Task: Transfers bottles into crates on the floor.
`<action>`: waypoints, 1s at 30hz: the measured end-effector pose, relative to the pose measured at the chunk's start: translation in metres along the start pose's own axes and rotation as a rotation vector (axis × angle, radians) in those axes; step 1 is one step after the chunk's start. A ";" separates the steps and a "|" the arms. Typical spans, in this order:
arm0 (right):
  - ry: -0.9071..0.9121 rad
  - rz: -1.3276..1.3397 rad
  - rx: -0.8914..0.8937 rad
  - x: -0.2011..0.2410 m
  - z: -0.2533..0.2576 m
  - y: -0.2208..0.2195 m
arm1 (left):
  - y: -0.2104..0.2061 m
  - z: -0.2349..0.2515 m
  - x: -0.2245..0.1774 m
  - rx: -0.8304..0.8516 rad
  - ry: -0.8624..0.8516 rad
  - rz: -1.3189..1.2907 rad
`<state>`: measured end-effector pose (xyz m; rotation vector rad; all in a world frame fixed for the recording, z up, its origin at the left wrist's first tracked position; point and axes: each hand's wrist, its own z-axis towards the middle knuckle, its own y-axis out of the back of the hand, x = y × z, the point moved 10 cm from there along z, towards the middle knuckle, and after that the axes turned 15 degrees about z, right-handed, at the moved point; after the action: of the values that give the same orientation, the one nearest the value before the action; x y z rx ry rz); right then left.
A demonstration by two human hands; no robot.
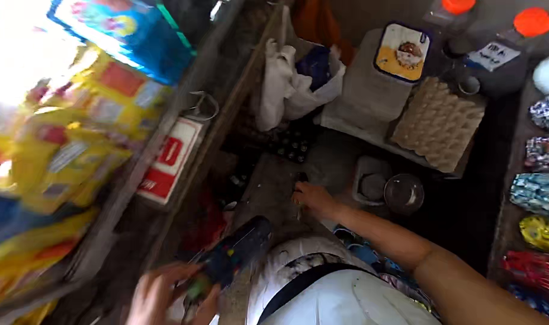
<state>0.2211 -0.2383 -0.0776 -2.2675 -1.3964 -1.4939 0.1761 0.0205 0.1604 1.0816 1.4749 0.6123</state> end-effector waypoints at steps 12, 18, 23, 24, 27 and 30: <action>-0.383 0.247 -0.258 -0.264 0.087 0.072 | -0.335 0.248 0.031 0.171 0.188 -0.065; -0.440 0.326 -0.538 -0.371 0.154 0.094 | -0.435 0.331 0.046 0.171 0.144 -0.154; -0.397 0.456 -0.781 -0.448 0.224 0.095 | -0.487 0.389 0.065 0.052 0.028 -0.120; -0.424 0.516 -0.805 -0.464 0.237 0.092 | -0.494 0.399 0.064 0.034 -0.039 -0.073; -0.446 0.620 -0.879 -0.498 0.265 0.078 | -0.508 0.424 0.058 -0.022 -0.243 0.122; -0.512 0.580 -0.790 -0.510 0.279 0.071 | -0.526 0.447 0.057 -0.012 -0.379 0.265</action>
<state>0.4100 -0.4602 -0.5850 -3.2738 -0.0424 -1.4477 0.4601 -0.2486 -0.4112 1.3147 1.0085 0.5612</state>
